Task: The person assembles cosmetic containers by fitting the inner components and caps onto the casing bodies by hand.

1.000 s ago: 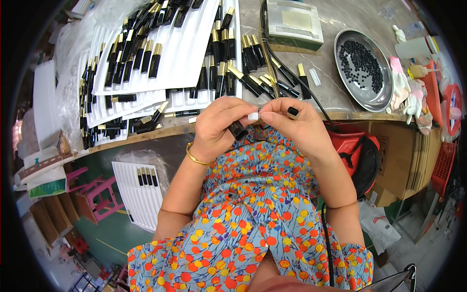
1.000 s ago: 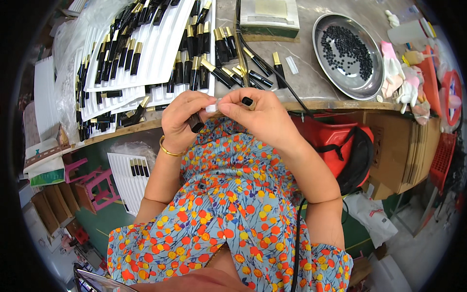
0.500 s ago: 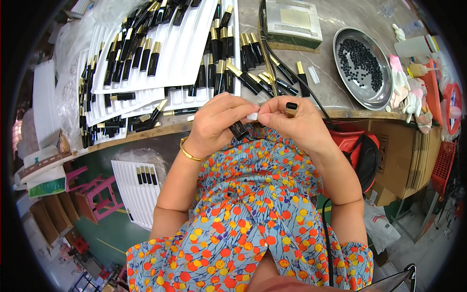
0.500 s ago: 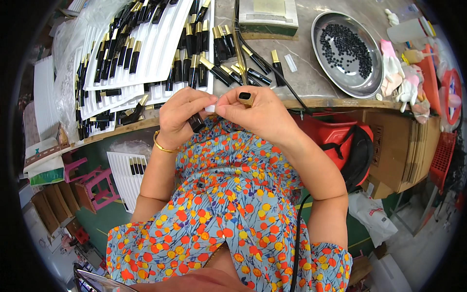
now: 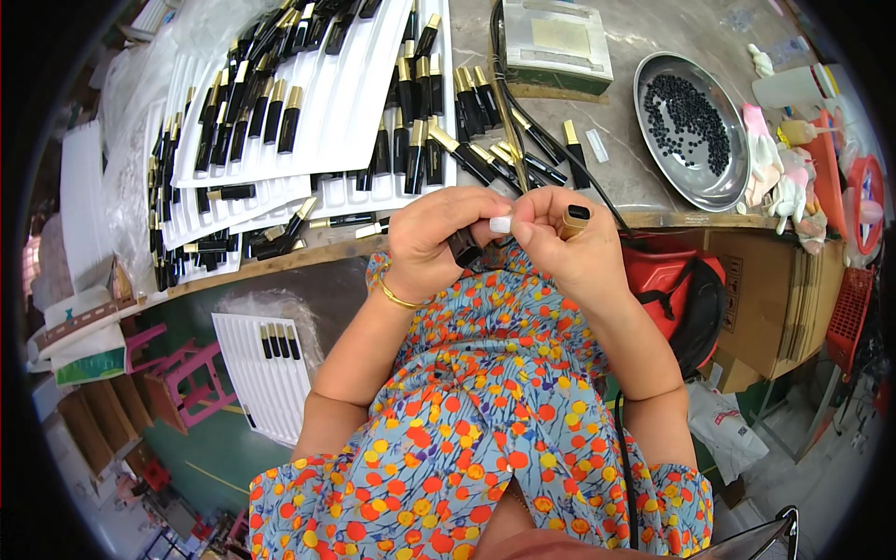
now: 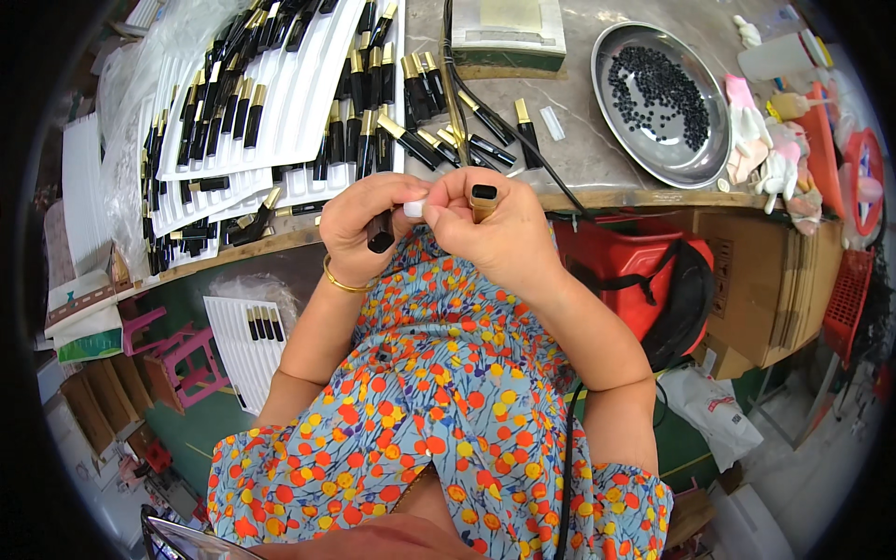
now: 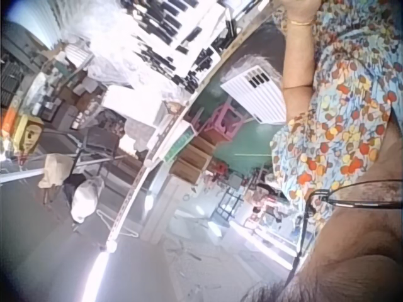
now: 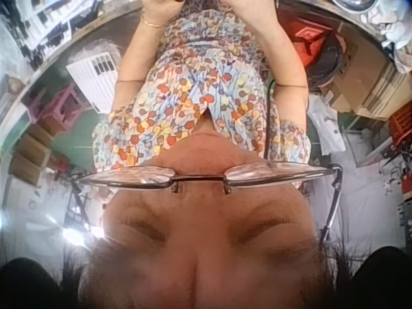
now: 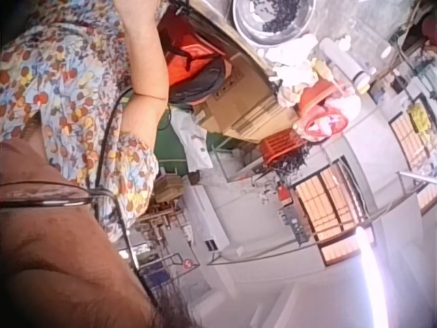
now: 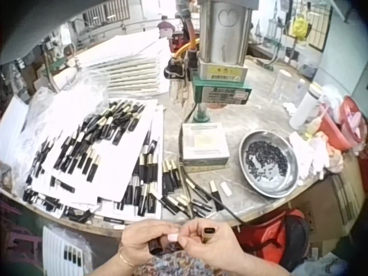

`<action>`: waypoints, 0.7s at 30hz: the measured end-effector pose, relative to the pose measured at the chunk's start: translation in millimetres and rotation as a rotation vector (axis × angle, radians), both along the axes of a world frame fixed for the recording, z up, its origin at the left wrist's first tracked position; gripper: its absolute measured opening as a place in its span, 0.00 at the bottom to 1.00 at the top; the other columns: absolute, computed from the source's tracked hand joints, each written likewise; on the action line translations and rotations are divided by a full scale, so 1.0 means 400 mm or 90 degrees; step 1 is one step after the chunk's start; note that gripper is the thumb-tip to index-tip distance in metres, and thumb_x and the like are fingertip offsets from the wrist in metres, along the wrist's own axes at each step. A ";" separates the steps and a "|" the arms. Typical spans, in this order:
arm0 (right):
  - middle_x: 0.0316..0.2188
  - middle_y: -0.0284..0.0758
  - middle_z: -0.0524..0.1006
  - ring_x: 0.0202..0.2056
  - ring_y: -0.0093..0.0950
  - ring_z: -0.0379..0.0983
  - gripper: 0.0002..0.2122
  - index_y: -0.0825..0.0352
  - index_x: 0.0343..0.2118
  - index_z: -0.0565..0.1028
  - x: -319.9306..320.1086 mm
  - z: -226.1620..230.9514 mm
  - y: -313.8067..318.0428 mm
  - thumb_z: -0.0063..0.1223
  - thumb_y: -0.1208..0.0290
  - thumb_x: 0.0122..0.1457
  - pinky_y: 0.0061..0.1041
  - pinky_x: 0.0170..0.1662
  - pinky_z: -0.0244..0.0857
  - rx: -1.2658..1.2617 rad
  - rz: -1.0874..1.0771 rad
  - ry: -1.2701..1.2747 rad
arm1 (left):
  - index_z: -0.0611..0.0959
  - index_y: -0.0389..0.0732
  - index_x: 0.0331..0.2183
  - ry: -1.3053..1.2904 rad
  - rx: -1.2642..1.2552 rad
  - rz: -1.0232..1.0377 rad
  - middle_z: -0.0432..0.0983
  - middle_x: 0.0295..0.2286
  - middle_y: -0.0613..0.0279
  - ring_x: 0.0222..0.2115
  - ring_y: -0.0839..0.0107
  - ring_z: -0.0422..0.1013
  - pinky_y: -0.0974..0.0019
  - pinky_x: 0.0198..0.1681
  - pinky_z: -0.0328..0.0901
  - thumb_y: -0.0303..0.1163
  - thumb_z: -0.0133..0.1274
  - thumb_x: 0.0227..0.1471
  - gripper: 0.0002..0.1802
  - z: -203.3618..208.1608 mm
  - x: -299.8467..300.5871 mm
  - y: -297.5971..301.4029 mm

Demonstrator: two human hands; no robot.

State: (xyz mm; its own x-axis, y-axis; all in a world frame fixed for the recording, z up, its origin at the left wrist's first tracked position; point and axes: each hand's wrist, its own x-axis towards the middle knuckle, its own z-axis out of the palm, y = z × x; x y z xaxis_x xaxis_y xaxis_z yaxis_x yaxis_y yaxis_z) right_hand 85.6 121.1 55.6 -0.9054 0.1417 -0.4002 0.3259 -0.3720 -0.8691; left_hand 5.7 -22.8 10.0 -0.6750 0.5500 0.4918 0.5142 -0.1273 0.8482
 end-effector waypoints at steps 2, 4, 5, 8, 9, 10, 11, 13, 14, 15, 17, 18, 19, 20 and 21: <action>0.16 0.21 0.65 0.19 0.09 0.57 0.03 0.69 0.25 0.72 0.006 0.010 0.000 0.53 0.77 0.48 0.11 0.21 0.52 0.003 0.002 0.001 | 0.79 0.35 0.29 0.009 0.000 -0.004 0.75 0.26 0.57 0.27 0.66 0.73 0.71 0.30 0.67 0.18 0.55 0.35 0.12 0.005 0.004 0.002; 0.16 0.21 0.65 0.19 0.09 0.57 0.03 0.69 0.25 0.72 0.010 0.014 0.002 0.53 0.77 0.48 0.11 0.21 0.52 0.006 0.005 0.004 | 0.79 0.35 0.30 0.011 -0.002 -0.016 0.75 0.26 0.57 0.27 0.66 0.73 0.70 0.30 0.67 0.18 0.55 0.36 0.12 0.008 0.001 0.003; 0.16 0.21 0.65 0.19 0.09 0.58 0.03 0.69 0.26 0.72 0.012 0.013 0.003 0.53 0.77 0.48 0.11 0.21 0.53 0.017 0.002 0.004 | 0.79 0.35 0.30 0.014 -0.005 -0.025 0.75 0.26 0.57 0.27 0.65 0.73 0.70 0.30 0.67 0.19 0.55 0.36 0.11 0.008 0.000 0.004; 0.17 0.22 0.66 0.19 0.09 0.58 0.03 0.69 0.26 0.72 0.014 0.015 0.004 0.53 0.77 0.48 0.11 0.22 0.53 0.008 -0.003 -0.003 | 0.78 0.35 0.30 0.015 0.006 -0.021 0.75 0.26 0.56 0.27 0.64 0.73 0.70 0.30 0.68 0.19 0.55 0.37 0.11 0.011 0.006 0.008; 0.17 0.22 0.66 0.20 0.09 0.58 0.03 0.70 0.26 0.72 0.015 0.015 0.005 0.52 0.78 0.48 0.10 0.22 0.53 -0.012 -0.008 -0.012 | 0.78 0.35 0.30 0.015 0.007 -0.022 0.75 0.26 0.56 0.27 0.64 0.73 0.70 0.30 0.68 0.19 0.55 0.37 0.11 0.011 0.006 0.008; 0.17 0.22 0.66 0.20 0.09 0.58 0.03 0.70 0.26 0.72 0.015 0.014 0.007 0.52 0.78 0.48 0.10 0.22 0.53 -0.011 -0.009 -0.011 | 0.78 0.35 0.30 0.019 0.004 -0.024 0.75 0.26 0.57 0.26 0.67 0.73 0.71 0.30 0.68 0.20 0.55 0.38 0.10 0.011 0.005 0.009; 0.17 0.22 0.67 0.20 0.10 0.59 0.04 0.70 0.26 0.72 0.012 0.011 0.010 0.54 0.77 0.48 0.10 0.22 0.53 -0.019 -0.012 -0.025 | 0.78 0.34 0.31 0.023 0.000 -0.027 0.75 0.26 0.57 0.26 0.69 0.73 0.71 0.29 0.68 0.20 0.55 0.40 0.10 0.012 0.005 0.010; 0.17 0.23 0.67 0.20 0.10 0.59 0.05 0.70 0.27 0.72 0.005 0.001 0.013 0.55 0.75 0.48 0.10 0.22 0.54 -0.026 -0.013 -0.034 | 0.77 0.32 0.31 -0.216 0.002 0.007 0.75 0.25 0.57 0.24 0.71 0.72 0.73 0.28 0.68 0.21 0.54 0.42 0.09 0.009 0.028 0.009; 0.17 0.22 0.67 0.19 0.10 0.59 0.08 0.69 0.29 0.71 0.004 -0.011 0.013 0.57 0.73 0.48 0.11 0.22 0.53 0.069 -0.063 0.046 | 0.76 0.31 0.32 -0.456 0.003 0.040 0.75 0.24 0.56 0.23 0.73 0.72 0.75 0.27 0.67 0.22 0.54 0.44 0.09 0.009 0.037 0.009; 0.17 0.22 0.66 0.19 0.11 0.59 0.10 0.69 0.31 0.71 -0.004 -0.021 0.014 0.59 0.71 0.47 0.12 0.21 0.53 0.164 -0.115 0.127 | 0.75 0.30 0.34 -0.578 0.043 0.070 0.75 0.25 0.58 0.22 0.77 0.71 0.77 0.26 0.68 0.23 0.52 0.47 0.10 0.013 0.033 0.008; 0.15 0.23 0.66 0.18 0.12 0.59 0.13 0.68 0.32 0.70 -0.016 -0.024 0.052 0.60 0.69 0.46 0.14 0.20 0.53 0.353 -0.105 0.125 | 0.75 0.32 0.36 -0.677 0.037 0.068 0.74 0.26 0.59 0.23 0.77 0.70 0.77 0.25 0.67 0.24 0.50 0.48 0.10 -0.001 0.013 -0.004; 0.14 0.24 0.65 0.18 0.13 0.59 0.15 0.67 0.34 0.70 -0.022 -0.027 0.079 0.61 0.67 0.45 0.15 0.20 0.53 0.541 -0.093 0.115 | 0.75 0.33 0.36 -0.735 0.066 0.059 0.74 0.26 0.59 0.23 0.78 0.70 0.78 0.25 0.66 0.25 0.50 0.49 0.10 -0.012 0.008 -0.010; 0.13 0.29 0.64 0.16 0.19 0.60 0.16 0.67 0.34 0.69 -0.036 -0.042 0.111 0.60 0.65 0.45 0.21 0.20 0.55 0.623 -0.123 0.080 | 0.75 0.33 0.36 -0.732 0.068 0.062 0.74 0.26 0.59 0.23 0.78 0.70 0.78 0.25 0.66 0.25 0.50 0.49 0.10 -0.018 0.005 -0.016; 0.13 0.35 0.66 0.16 0.29 0.63 0.16 0.68 0.31 0.68 -0.048 -0.047 0.142 0.56 0.60 0.48 0.26 0.21 0.57 0.725 -0.134 0.052 | 0.74 0.34 0.36 -0.750 0.094 0.043 0.74 0.25 0.60 0.23 0.78 0.69 0.79 0.24 0.63 0.26 0.49 0.49 0.10 -0.023 0.001 -0.021; 0.13 0.36 0.67 0.17 0.33 0.65 0.16 0.68 0.30 0.68 -0.055 -0.059 0.174 0.53 0.58 0.50 0.28 0.21 0.58 0.799 -0.117 0.015 | 0.74 0.35 0.35 -0.770 0.120 0.019 0.73 0.25 0.61 0.23 0.79 0.68 0.81 0.23 0.61 0.27 0.49 0.50 0.09 -0.027 -0.003 -0.022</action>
